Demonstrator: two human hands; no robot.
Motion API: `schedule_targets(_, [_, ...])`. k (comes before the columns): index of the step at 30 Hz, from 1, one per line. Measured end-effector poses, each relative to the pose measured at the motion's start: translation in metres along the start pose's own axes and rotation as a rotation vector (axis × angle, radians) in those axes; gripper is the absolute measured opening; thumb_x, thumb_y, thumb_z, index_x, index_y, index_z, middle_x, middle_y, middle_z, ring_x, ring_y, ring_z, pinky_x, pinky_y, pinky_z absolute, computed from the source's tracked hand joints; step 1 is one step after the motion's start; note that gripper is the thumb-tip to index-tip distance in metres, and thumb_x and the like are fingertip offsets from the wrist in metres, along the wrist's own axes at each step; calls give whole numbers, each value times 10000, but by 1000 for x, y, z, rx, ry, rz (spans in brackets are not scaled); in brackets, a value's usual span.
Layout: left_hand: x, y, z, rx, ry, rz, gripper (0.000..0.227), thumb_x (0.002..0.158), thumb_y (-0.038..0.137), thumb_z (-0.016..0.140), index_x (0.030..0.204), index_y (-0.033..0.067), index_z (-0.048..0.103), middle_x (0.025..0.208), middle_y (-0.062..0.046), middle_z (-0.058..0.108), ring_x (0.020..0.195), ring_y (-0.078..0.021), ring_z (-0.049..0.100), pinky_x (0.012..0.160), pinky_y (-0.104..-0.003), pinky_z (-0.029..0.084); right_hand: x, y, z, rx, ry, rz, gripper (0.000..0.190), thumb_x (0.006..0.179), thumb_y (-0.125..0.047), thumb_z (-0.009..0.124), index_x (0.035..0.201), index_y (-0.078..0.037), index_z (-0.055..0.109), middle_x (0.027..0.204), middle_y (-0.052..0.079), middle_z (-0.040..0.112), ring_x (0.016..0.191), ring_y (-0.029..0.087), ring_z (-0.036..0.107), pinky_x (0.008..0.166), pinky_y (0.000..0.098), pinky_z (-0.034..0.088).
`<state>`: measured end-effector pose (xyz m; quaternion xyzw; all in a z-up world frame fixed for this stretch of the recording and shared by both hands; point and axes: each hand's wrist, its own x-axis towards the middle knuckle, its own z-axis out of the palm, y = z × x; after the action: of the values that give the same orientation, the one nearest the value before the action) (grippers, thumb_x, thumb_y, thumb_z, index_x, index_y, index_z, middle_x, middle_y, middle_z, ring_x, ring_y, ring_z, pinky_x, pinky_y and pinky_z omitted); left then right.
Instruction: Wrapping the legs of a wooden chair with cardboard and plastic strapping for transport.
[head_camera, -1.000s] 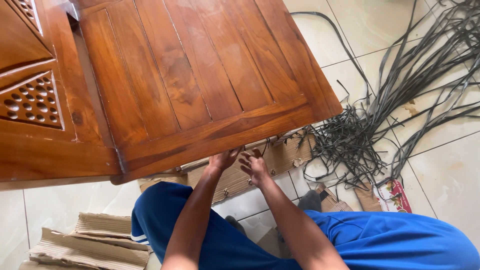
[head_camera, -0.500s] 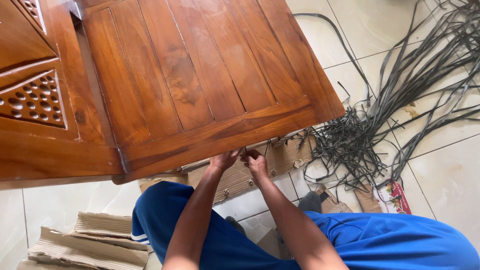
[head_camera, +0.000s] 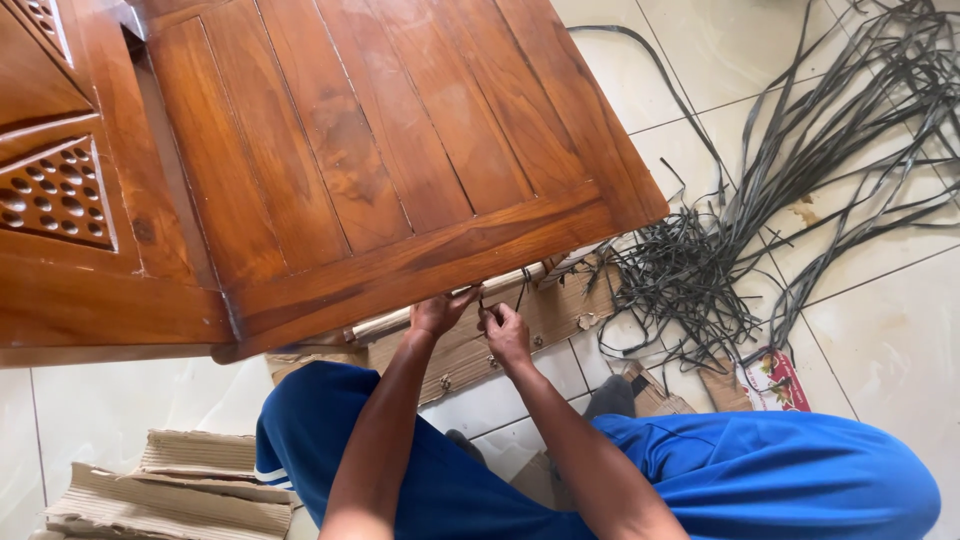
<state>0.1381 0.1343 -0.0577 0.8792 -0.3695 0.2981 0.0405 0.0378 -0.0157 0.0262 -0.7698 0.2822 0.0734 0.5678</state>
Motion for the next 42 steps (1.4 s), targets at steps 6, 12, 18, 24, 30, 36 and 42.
schedule_targets(6, [38,8,-54,-595,-22,-462,360,831,614,787,752,263,790,501,-52,656,636,-216,750,642,-300,582,-7,-8,-6,48,4,0,135,937,-269,674,874,-176,748,691,19,754,609,111,665,638,263,518])
schedule_targets(12, [50,16,-69,-623,-55,-606,420,728,631,858,683,217,801,523,-104,671,622,-290,739,663,-399,579,-6,-3,-9,335,-74,-26,249,971,-154,644,1189,-33,629,749,113,743,620,114,658,603,211,466])
schedule_targets(18, [7,4,-17,-225,-185,-242,196,849,598,720,984,457,743,538,-51,668,545,-275,717,663,-378,612,16,32,-3,211,-145,32,244,917,-199,666,1125,-76,706,671,91,727,549,106,653,517,194,442])
schedule_targets(24, [-32,14,59,106,-9,-100,430,944,263,526,1253,558,575,422,9,398,294,-209,433,293,-433,403,3,12,-9,18,-107,-1,209,858,-224,641,1019,-157,757,587,33,704,522,124,647,514,245,455])
schedule_targets(30, [-37,12,66,65,-14,-51,500,912,210,472,1275,537,581,418,38,384,290,-218,455,272,-430,390,0,8,-10,2,-87,-22,194,850,-196,633,994,-155,757,564,24,696,510,118,620,517,237,442])
schedule_targets(36, [-16,4,42,29,-6,-27,543,905,185,487,1265,583,573,401,61,404,306,-170,477,354,-332,422,-9,-2,-14,214,-131,17,208,895,-113,620,1071,-45,707,611,97,699,507,106,622,505,193,472])
schedule_targets(42, [-18,5,42,-21,-15,3,514,907,183,488,1250,552,592,393,44,338,299,-196,439,389,-351,455,-18,-19,-18,471,-229,-15,209,1004,-132,633,1174,-11,616,837,123,751,710,122,726,685,212,590])
